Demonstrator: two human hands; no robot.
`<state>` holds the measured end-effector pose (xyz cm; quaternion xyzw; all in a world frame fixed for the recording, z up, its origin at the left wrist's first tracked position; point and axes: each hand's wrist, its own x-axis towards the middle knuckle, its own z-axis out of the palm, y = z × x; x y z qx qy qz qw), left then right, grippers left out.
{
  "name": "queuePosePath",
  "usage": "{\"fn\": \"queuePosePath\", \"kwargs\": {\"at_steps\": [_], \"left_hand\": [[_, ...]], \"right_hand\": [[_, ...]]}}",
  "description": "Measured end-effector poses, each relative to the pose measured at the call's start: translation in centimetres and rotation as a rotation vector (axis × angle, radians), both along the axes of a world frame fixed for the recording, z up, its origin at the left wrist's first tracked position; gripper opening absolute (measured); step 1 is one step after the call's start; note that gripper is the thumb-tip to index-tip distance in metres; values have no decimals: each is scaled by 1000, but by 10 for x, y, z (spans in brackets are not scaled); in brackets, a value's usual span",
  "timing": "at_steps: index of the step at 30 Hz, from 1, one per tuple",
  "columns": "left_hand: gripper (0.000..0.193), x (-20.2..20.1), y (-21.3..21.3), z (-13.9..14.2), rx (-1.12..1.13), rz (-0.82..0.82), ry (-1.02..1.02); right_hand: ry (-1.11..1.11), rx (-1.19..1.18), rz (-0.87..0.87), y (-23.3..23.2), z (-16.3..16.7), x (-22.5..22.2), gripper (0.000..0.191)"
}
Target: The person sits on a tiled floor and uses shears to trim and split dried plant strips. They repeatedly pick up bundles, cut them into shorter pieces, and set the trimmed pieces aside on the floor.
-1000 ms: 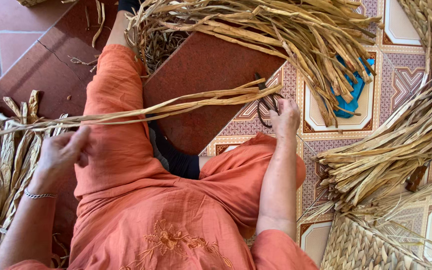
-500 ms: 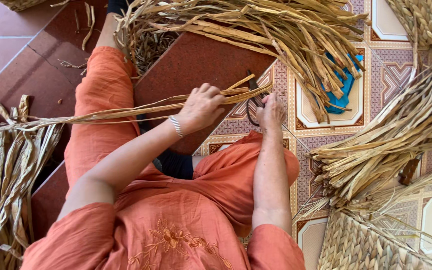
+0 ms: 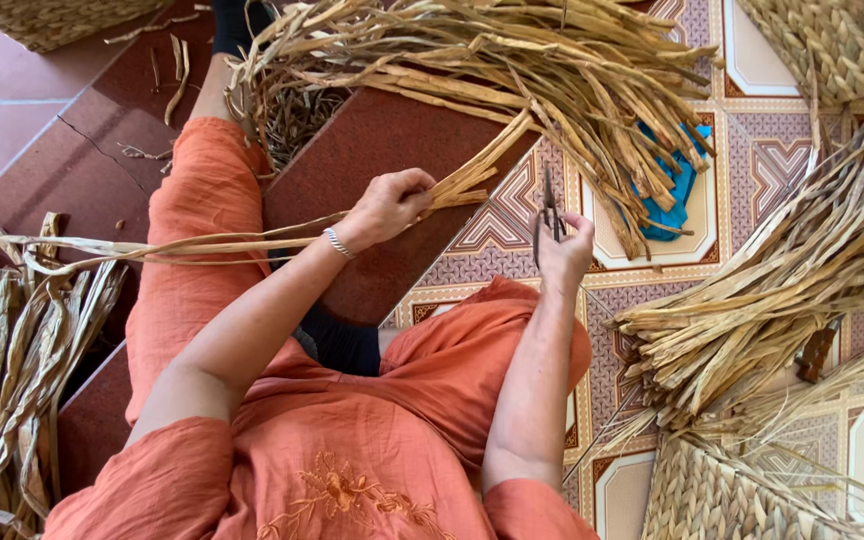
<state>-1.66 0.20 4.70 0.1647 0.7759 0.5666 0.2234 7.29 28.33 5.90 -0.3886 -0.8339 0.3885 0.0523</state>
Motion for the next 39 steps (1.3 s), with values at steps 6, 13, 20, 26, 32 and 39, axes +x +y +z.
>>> {"fn": "queuePosePath", "kwargs": {"at_steps": [6, 13, 20, 26, 32, 39], "left_hand": [[15, 6, -25, 16, 273, -53, -146], [15, 32, -43, 15, 35, -195, -69], [44, 44, -4, 25, 184, -141, 171], [35, 44, 29, 30, 100, 26, 124], [27, 47, 21, 20, 279, 150, -91], [27, 28, 11, 17, 472, 256, -122]], "right_hand": [[629, -958, 38, -34, 25, 14, 72], [826, -966, -23, -72, 11, -2, 38], [670, -791, 21, -77, 11, 5, 31], [648, -700, 137, -100, 18, 10, 31], [685, -767, 248, -105, 19, 14, 33], [509, -690, 367, -115, 0, 21, 49]]}}
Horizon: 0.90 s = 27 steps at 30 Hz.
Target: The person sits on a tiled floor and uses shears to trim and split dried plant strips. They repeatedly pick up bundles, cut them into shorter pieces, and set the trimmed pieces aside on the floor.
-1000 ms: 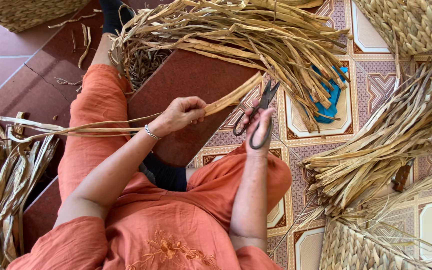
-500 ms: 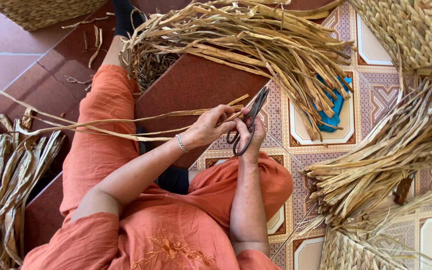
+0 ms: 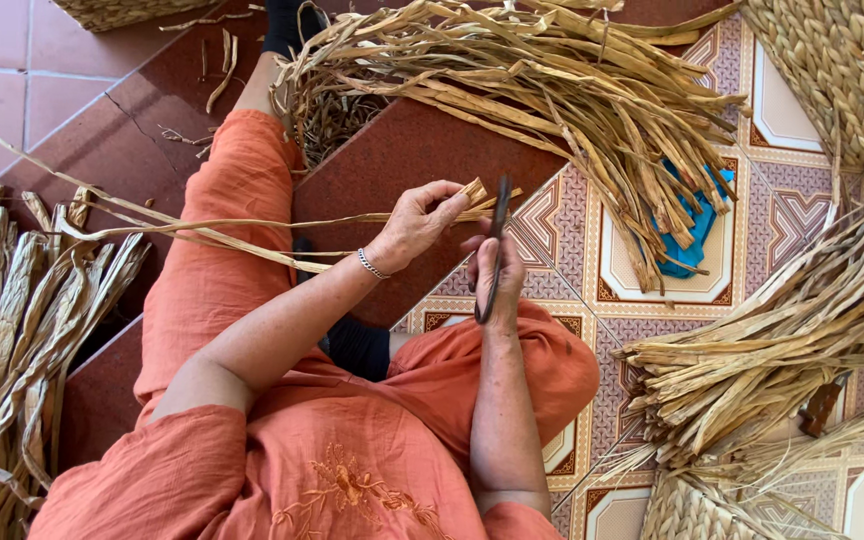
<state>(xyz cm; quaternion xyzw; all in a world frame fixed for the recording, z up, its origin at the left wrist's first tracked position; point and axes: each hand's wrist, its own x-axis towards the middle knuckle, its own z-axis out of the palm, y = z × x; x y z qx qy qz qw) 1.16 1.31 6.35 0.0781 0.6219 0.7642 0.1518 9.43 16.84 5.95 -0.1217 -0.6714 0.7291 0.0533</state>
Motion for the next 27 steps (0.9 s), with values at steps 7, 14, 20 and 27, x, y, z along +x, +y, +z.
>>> {"fn": "queuePosePath", "kwargs": {"at_steps": [7, 14, 20, 27], "left_hand": [[26, 0, -6, 11, 15, -13, -212], [26, 0, -5, 4, -45, -37, -157], [27, 0, -4, -1, -56, -64, -199], [29, 1, -9, -2, 47, -62, -246]], "right_hand": [[-41, 179, 180, -15, 1, 8, 68], [44, 556, 145, -16, 4, 7, 68], [25, 637, 140, -22, 3, 6, 60], [65, 724, 90, -32, 10, 9, 58]]}}
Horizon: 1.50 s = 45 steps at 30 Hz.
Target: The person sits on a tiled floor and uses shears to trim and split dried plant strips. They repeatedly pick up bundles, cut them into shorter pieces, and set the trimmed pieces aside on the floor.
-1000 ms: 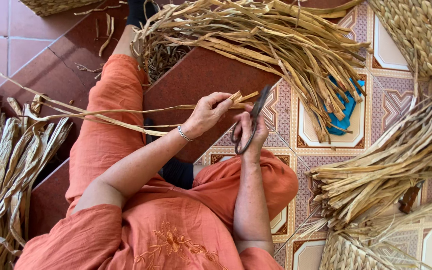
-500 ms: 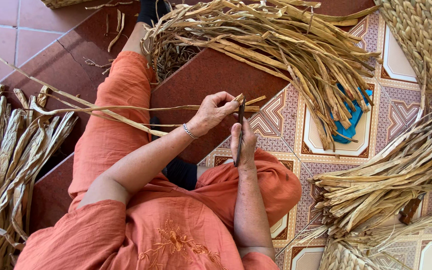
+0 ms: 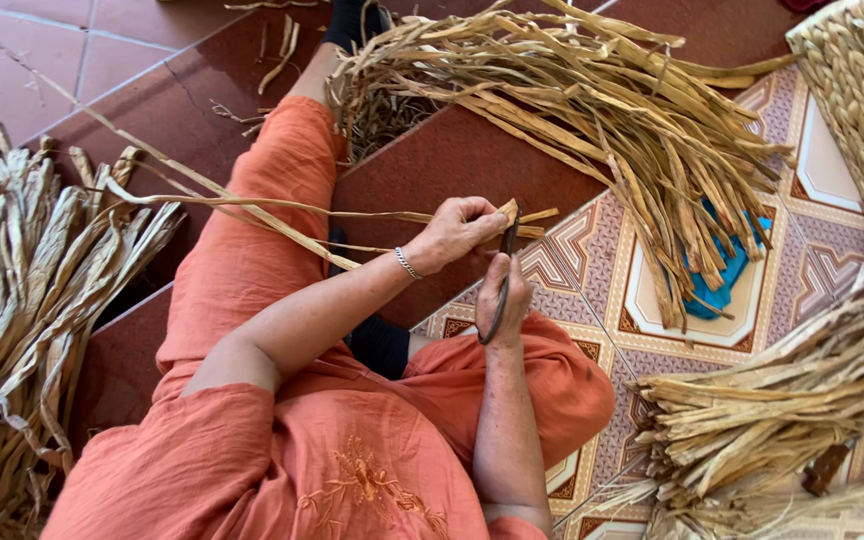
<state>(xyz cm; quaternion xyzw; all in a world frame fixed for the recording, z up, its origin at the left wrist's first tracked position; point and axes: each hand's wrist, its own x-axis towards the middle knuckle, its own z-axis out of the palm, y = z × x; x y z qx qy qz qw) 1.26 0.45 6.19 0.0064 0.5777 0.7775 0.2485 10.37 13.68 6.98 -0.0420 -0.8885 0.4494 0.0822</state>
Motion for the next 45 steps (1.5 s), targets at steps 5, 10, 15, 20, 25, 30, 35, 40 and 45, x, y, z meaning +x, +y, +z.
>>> {"fn": "queuePosePath", "kwargs": {"at_steps": [5, 10, 15, 20, 25, 30, 35, 40, 45], "left_hand": [[29, -1, 0, 1, -76, -40, 55], [28, 10, 3, -2, -73, -80, 16], [24, -1, -3, -22, -285, 41, 286], [17, -29, 14, -44, -789, -191, 467], [12, -21, 43, -66, -984, -191, 630], [13, -24, 38, -66, -1009, -142, 588], [18, -17, 21, -44, -790, -145, 587], [25, -2, 10, -25, -742, -239, 543], [29, 7, 18, -6, -531, -17, 746]], "right_hand": [[44, -143, 51, 6, -8, -4, 58], [-122, -319, -78, 20, -19, -10, 60], [-154, -741, -397, 49, -24, -17, 59], [-99, -898, -571, 77, -24, -23, 58], [-209, -792, -571, 78, -23, -21, 60], [-268, -695, -567, 75, -19, -19, 54], [-87, -707, -483, 72, -22, -25, 34], [98, -805, -469, 71, -26, -30, 37], [81, -890, -357, 67, -19, -24, 37]]}}
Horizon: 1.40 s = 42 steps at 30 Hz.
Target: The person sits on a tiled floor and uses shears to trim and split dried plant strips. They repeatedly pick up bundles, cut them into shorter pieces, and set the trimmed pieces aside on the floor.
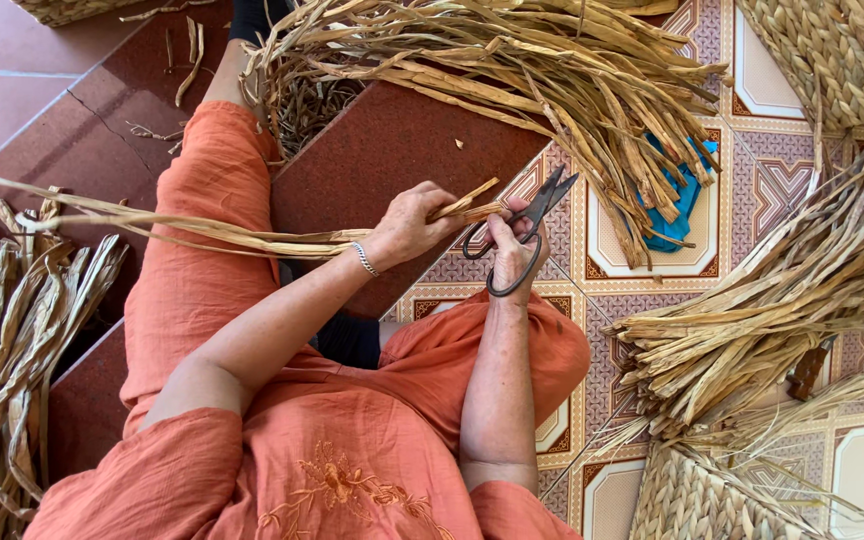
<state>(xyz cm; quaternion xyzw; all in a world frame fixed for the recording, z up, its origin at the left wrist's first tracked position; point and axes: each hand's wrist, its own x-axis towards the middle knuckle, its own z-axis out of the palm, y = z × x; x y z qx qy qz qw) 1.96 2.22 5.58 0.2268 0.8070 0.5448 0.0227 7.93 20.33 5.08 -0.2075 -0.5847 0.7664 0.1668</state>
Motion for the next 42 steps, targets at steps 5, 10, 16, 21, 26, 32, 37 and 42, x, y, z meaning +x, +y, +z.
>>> {"fn": "queuePosePath", "kwargs": {"at_steps": [5, 10, 16, 21, 26, 32, 37, 42], "left_hand": [[25, -9, 9, 17, -3, -107, -213], [24, -11, 8, 19, -46, -131, -159], [23, -8, 9, 11, 152, -52, -433], [22, -20, 4, 6, 215, 31, -449], [20, -22, -1, 3, 435, -9, -569], [23, -22, -2, 5, 387, -3, -610], [25, -25, -4, 9, 218, -10, -576], [26, -27, -5, 7, 227, -18, -576]], "right_hand": [[58, -59, 128, -7, 12, 2, 35], [18, 32, 56, -13, 12, 2, 32], [45, 275, 135, -14, 4, 5, 29], [-166, 438, 365, -24, 2, 8, 48], [-243, 541, 458, -34, 6, 13, 60], [-129, 880, 424, -33, 5, 14, 70], [-92, 971, 418, -35, -3, 14, 70], [-98, 1114, 364, -37, -9, 16, 63]]}}
